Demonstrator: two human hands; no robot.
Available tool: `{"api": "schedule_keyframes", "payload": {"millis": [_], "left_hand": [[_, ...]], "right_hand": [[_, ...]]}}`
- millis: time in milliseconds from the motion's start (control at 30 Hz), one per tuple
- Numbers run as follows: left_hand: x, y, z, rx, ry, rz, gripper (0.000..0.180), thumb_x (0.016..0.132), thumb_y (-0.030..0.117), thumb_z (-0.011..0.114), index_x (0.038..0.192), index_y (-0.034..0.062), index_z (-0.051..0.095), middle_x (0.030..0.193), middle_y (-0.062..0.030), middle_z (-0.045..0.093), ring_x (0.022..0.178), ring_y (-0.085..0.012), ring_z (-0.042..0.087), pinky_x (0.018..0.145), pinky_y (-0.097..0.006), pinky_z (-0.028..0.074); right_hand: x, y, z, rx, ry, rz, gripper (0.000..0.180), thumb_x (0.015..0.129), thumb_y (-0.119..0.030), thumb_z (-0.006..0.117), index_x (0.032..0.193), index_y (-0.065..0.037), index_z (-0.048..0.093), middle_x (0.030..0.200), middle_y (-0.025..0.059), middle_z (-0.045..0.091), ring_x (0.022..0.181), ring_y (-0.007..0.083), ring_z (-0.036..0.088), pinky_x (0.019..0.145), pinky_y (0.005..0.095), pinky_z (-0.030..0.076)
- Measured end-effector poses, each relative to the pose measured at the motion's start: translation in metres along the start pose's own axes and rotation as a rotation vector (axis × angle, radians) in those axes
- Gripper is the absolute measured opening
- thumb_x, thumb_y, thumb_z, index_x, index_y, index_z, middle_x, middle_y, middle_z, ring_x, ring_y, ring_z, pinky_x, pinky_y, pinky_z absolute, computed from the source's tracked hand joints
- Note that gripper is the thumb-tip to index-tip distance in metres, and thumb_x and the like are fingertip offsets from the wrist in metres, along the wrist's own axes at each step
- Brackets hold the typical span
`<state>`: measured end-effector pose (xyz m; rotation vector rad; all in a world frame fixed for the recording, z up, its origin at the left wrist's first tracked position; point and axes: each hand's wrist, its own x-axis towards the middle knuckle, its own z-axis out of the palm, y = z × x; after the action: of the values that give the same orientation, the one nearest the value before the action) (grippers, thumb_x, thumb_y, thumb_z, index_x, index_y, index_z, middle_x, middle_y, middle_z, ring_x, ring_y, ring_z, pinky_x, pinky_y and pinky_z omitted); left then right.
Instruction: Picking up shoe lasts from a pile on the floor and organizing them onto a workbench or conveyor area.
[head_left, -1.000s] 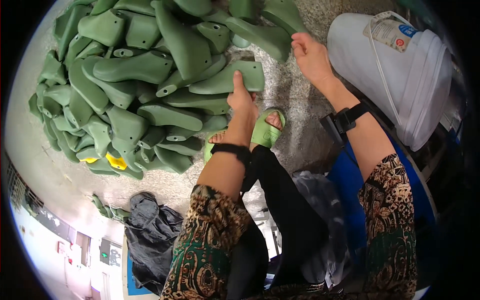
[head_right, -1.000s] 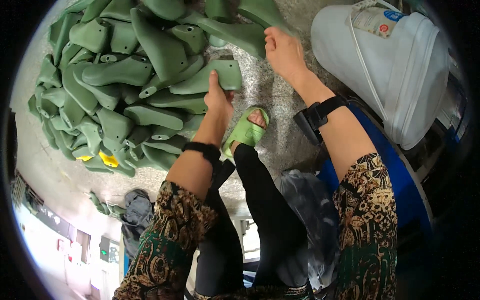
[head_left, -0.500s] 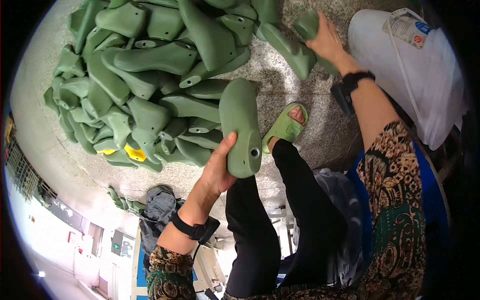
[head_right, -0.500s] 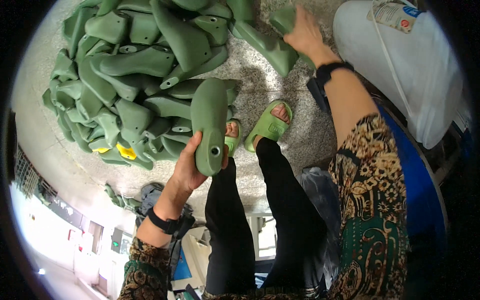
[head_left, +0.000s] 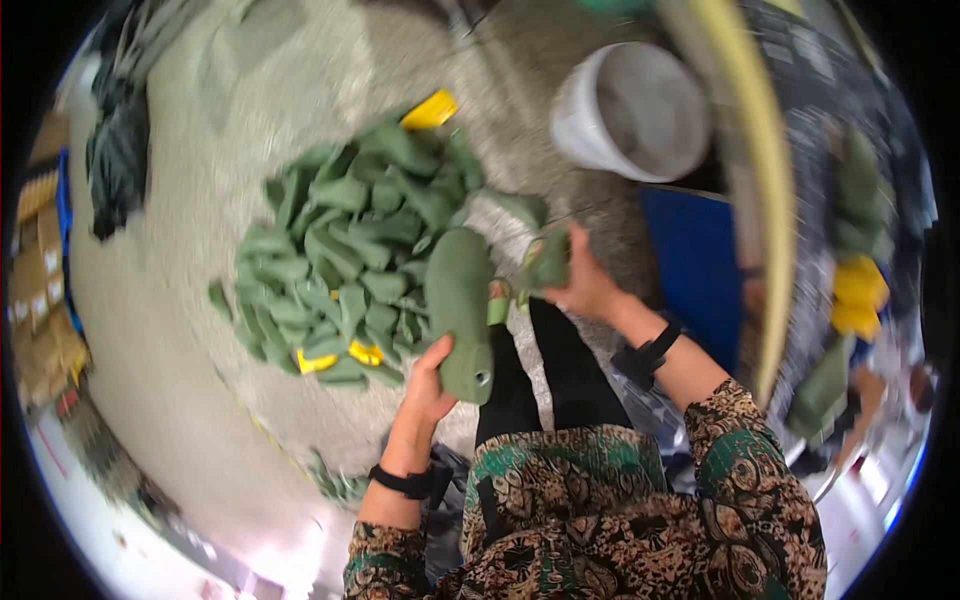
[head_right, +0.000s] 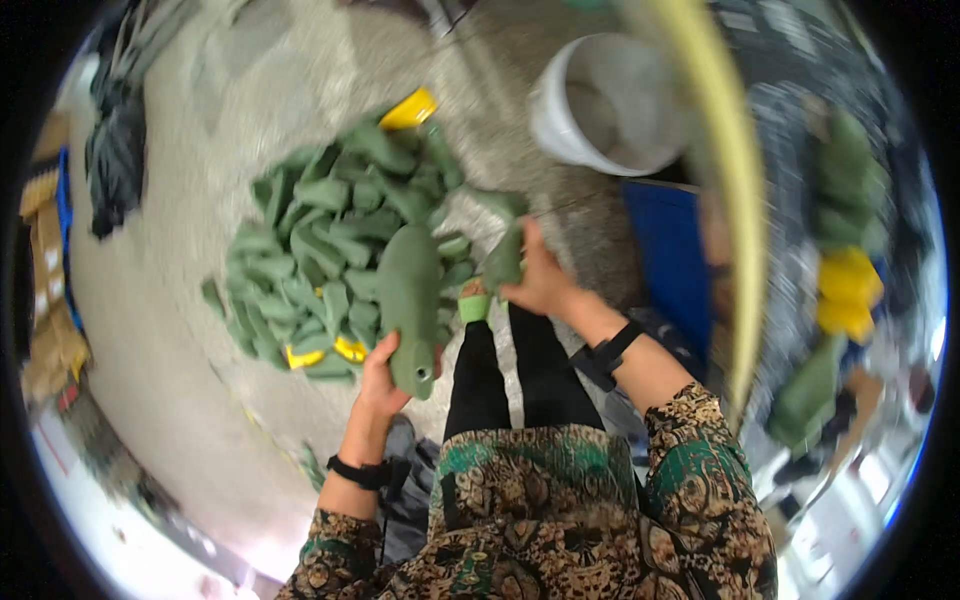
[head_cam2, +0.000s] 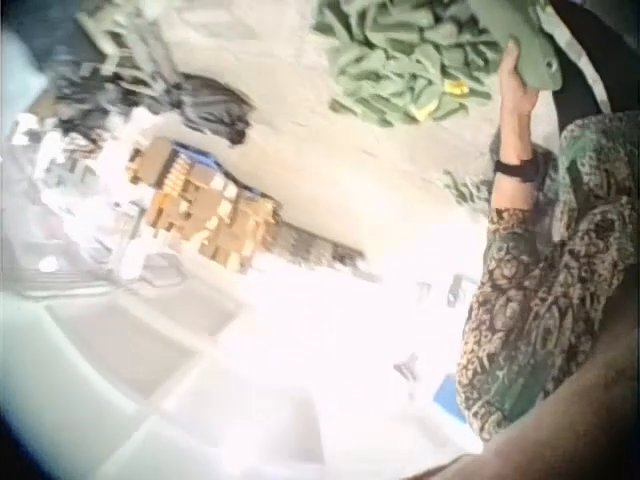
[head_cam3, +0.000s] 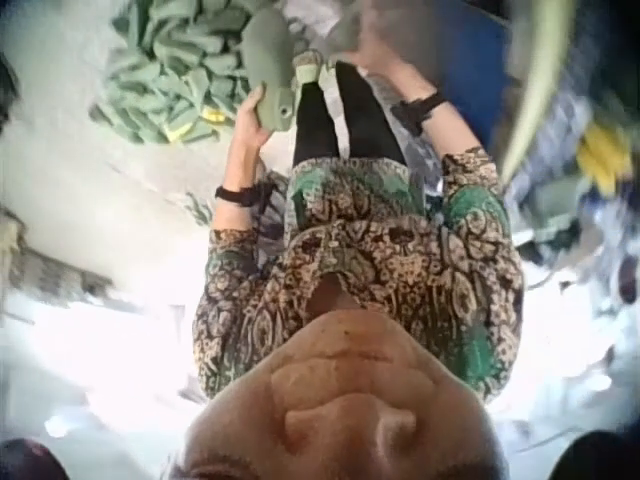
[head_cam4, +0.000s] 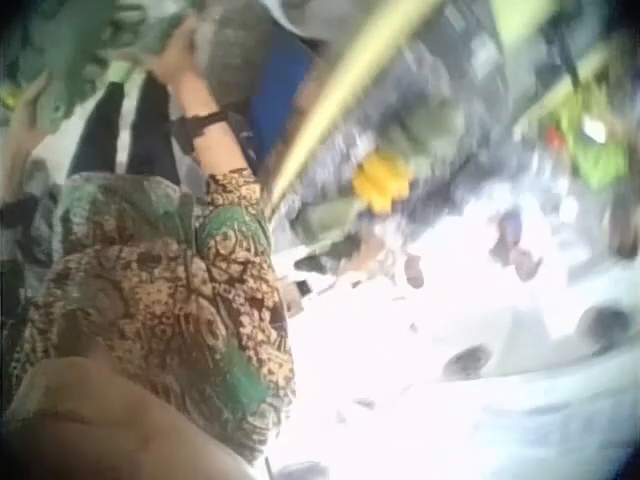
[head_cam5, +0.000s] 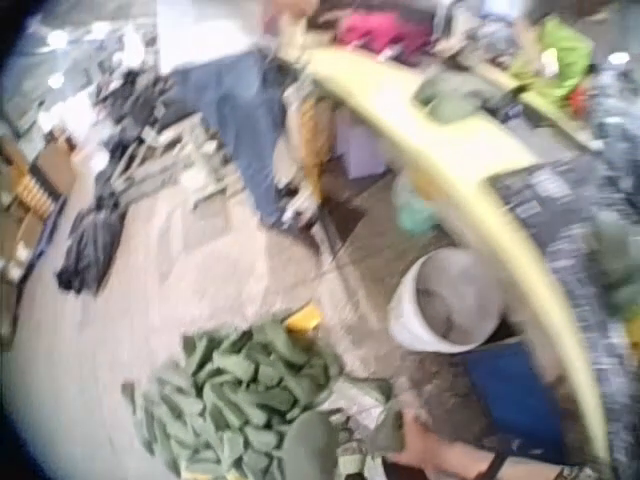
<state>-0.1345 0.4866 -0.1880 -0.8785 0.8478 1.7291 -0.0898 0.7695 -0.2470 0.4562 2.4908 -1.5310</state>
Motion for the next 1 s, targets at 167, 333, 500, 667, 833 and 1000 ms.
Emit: {"api": "schedule_keyframes", "payload": {"millis": [167, 333, 500, 667, 833, 1000], "left_hand": [[-0.112, 0.017, 0.081, 0.359, -0.158, 0.099, 0.076, 0.079, 0.058, 0.048, 0.123, -0.0031, 0.043, 0.077, -0.0167, 0.06, 0.061, -0.0274, 0.057, 0.053, -0.036, 0.045], [-0.153, 0.016, 0.152, 0.694, -0.341, 0.016, 0.081, 0.083, 0.065, 0.034, 0.119, -0.0062, 0.046, 0.067, -0.0172, 0.057, 0.054, -0.0259, 0.055, 0.05, -0.033, 0.043], [-0.166, -0.003, 0.225, 0.927, -0.569, -0.137, 0.066, 0.089, 0.055, 0.035, 0.119, -0.0023, 0.049, 0.084, -0.0144, 0.062, 0.067, -0.0235, 0.06, 0.059, -0.035, 0.049], [-0.144, -0.022, 0.293, 0.923, -0.602, -0.308, 0.055, 0.092, 0.049, 0.036, 0.113, 0.0001, 0.051, 0.085, -0.0151, 0.062, 0.069, -0.0249, 0.063, 0.058, -0.036, 0.051], [-0.136, -0.038, 0.387, 1.072, -0.654, -0.226, 0.065, 0.093, 0.053, 0.026, 0.12, -0.0024, 0.047, 0.086, -0.0128, 0.061, 0.065, -0.0231, 0.06, 0.057, -0.033, 0.049], [-0.119, -0.05, 0.461, 1.081, -0.606, -0.241, 0.055, 0.092, 0.052, 0.034, 0.11, 0.0025, 0.051, 0.078, -0.0162, 0.062, 0.058, -0.0267, 0.061, 0.049, -0.035, 0.05]], "right_hand": [[-0.111, -0.156, -0.092, 0.185, -0.085, 0.038, 0.086, 0.062, -0.015, 0.075, 0.129, -0.007, 0.022, 0.108, 0.0215, 0.049, 0.093, 0.0386, 0.057, 0.08, 0.0427, 0.046], [-0.21, -0.213, -0.161, 0.158, 0.121, -0.143, 0.089, 0.063, -0.019, 0.075, 0.13, -0.008, 0.018, 0.108, 0.0209, 0.049, 0.097, 0.0375, 0.055, 0.085, 0.0416, 0.045], [-0.294, -0.235, -0.215, 0.175, 0.387, -0.072, 0.089, 0.061, -0.018, 0.077, 0.131, -0.009, 0.023, 0.113, 0.0194, 0.045, 0.103, 0.0332, 0.052, 0.089, 0.0404, 0.043], [-0.339, -0.236, -0.269, 0.207, 0.649, -0.151, 0.088, 0.059, -0.018, 0.077, 0.129, -0.004, 0.025, 0.123, 0.0136, 0.038, 0.113, 0.0246, 0.042, 0.097, 0.0363, 0.036], [-0.339, -0.21, -0.332, 0.156, 0.89, -0.238, 0.087, 0.058, -0.018, 0.077, 0.129, -0.003, 0.028, 0.121, 0.0125, 0.04, 0.109, 0.0233, 0.046, 0.093, 0.0349, 0.039], [-0.308, -0.183, -0.387, -0.03, 1.032, -0.339, 0.089, 0.059, -0.011, 0.076, 0.131, -0.001, 0.026, 0.122, 0.0139, 0.042, 0.109, 0.024, 0.047, 0.093, 0.0348, 0.039]]}}
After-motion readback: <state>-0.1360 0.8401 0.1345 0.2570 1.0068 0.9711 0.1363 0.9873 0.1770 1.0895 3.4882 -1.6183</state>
